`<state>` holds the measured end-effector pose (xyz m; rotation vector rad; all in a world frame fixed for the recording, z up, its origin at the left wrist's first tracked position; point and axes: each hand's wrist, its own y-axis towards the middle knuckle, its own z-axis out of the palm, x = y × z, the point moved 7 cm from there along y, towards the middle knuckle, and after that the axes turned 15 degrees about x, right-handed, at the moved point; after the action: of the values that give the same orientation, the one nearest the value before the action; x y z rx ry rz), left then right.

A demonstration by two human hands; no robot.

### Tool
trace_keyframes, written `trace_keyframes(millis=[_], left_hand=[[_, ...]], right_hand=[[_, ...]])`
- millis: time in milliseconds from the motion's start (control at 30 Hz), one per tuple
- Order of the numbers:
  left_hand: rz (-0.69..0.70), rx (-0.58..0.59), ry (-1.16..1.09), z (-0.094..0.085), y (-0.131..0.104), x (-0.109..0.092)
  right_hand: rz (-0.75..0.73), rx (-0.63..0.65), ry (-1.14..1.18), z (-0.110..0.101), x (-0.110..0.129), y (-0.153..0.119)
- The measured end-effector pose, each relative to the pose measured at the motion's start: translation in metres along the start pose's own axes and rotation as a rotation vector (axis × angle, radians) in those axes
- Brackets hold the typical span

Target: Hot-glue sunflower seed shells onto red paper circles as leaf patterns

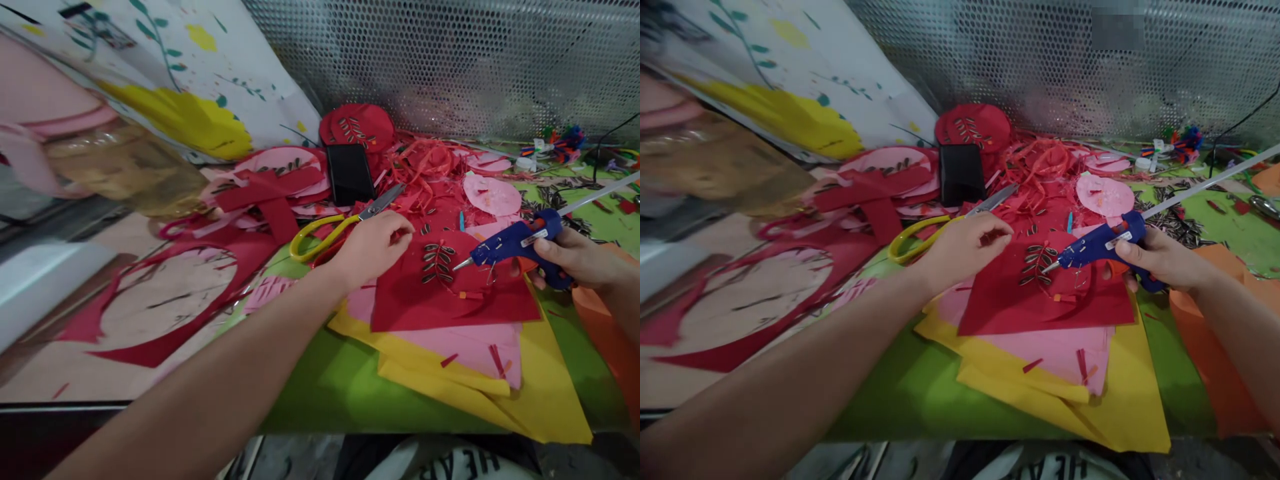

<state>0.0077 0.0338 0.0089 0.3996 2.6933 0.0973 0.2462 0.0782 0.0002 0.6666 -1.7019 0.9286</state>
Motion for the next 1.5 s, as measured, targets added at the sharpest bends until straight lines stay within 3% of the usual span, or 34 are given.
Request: trace_keyframes(millis=[133, 300, 500, 633, 800, 1033, 1133, 1300, 1500], left_hand=[[-0.063, 0.044, 0.114, 0.007, 0.010, 0.012], [-0.080, 0.123, 0.218, 0.013, 0.020, 0.009], [-0.008, 0.304, 0.338, 0.023, 0.037, -0.003], [0.025, 0.383, 0.400, 0.028, 0.049, -0.004], [0.060, 0.455, 0.388, 0.029, 0.059, -0.003], [-0.016, 0.385, 0.342, 0.022, 0.061, 0.000], [-0.088, 0.266, 0.298, 0.010, 0.055, 0.002], [-0.149, -0.001, 0.075, -0.020, 0.021, -0.005], [-0.116, 0.031, -0.027, -0.015, -0.017, -0.014]], right_hand=[[0.019, -0.024, -0.002, 0.000, -0.002, 0.000], [0.029, -0.008, -0.021, 0.004, 0.001, 0.001], [0.015, 0.006, -0.045, 0.003, 0.000, 0.002], [0.004, 0.081, -0.079, 0.007, -0.001, 0.003], [0.052, 0.007, -0.076, 0.002, -0.004, 0.001], [0.040, 0.013, -0.093, 0.006, 0.003, 0.002], [0.044, 0.003, -0.112, 0.009, 0.004, 0.002], [0.004, 0.018, -0.196, 0.016, 0.005, 0.002], [-0.110, -0.024, -0.413, 0.025, 0.016, -0.001]])
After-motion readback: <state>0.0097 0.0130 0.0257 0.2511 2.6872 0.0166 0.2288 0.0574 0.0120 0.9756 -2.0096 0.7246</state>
